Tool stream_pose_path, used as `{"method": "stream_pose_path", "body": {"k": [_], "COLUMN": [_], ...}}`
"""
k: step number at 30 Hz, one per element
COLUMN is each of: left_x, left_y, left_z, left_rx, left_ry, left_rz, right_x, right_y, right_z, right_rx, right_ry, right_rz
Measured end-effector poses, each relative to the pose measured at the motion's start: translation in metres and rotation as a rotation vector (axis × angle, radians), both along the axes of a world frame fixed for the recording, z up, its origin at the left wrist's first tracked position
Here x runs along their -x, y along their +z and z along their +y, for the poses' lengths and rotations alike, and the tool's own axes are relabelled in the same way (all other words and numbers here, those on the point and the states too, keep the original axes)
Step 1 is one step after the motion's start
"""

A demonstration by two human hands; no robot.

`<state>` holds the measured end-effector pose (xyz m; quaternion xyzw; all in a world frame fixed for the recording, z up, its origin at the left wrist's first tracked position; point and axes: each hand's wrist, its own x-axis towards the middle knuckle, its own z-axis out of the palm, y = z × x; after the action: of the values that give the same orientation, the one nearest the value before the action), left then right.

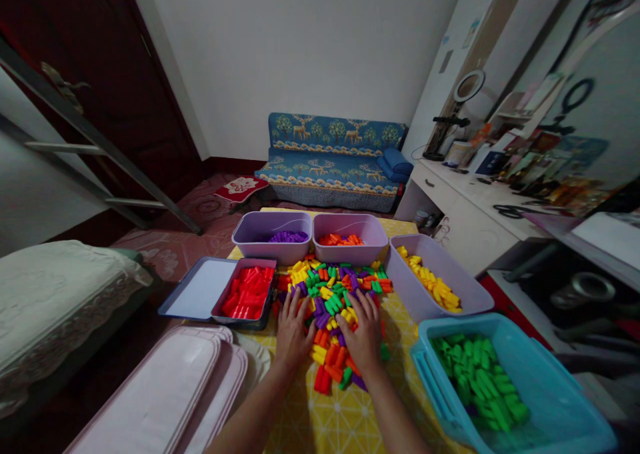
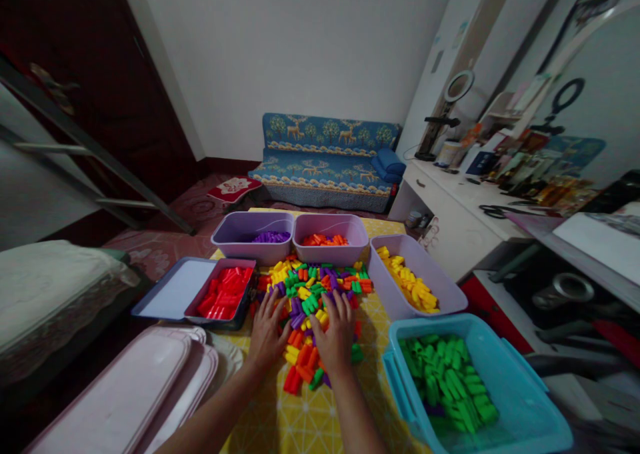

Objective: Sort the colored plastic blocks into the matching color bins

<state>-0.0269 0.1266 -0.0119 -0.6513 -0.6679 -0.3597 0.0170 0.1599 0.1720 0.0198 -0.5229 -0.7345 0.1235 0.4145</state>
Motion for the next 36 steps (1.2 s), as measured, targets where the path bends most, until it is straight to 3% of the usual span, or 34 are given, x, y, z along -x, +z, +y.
{"method": "stream_pose_path", "body": {"k": [2,6,10,15,19,23,29,32,36], "left_x": [0.0,0.001,0.001,0.001,0.001,0.001,0.0,0.001,0.001], "left_y": [-0.001,-0.001,-0.001,-0.002,-0.003,-0.003,-0.001,-0.001,-0.002], "left_z": [0.0,0.001,0.0,0.0,0.001,0.001,0.0,0.0,0.0], "left_rx": [-0.003,0.007,0.01,0.013,0.018,0.01,0.016,0.015,0.016], "left_ry": [-0.001,-0.007,-0.008,-0.008,-0.004,-0.005,-0.002,-0.002,0.001], "left_rz": [0.0,0.007,0.008,0.002,0.004,-0.003,-0.011,-0.012,-0.012], "right_x": [0.007,0.005,0.004,0.021,0.026,0.019,0.006,-0.008,-0.04], "right_y": [0.001,0.001,0.007,0.011,0.012,0.02,0.055,0.079,0.089], "right_z": [-0.003,0.016,0.033,0.024,0.021,0.025,0.014,0.013,0.023], "right_rx": [-0.007,0.02,0.036,0.056,0.067,0.047,0.231,0.079,-0.139], "right_ry": [0.048,-0.044,-0.1,0.006,-0.015,-0.07,-0.295,-0.334,-0.412], "right_rz": [-0.152,-0.259,-0.28,-0.271,-0.198,0.035,0.874,1.213,1.287]}}
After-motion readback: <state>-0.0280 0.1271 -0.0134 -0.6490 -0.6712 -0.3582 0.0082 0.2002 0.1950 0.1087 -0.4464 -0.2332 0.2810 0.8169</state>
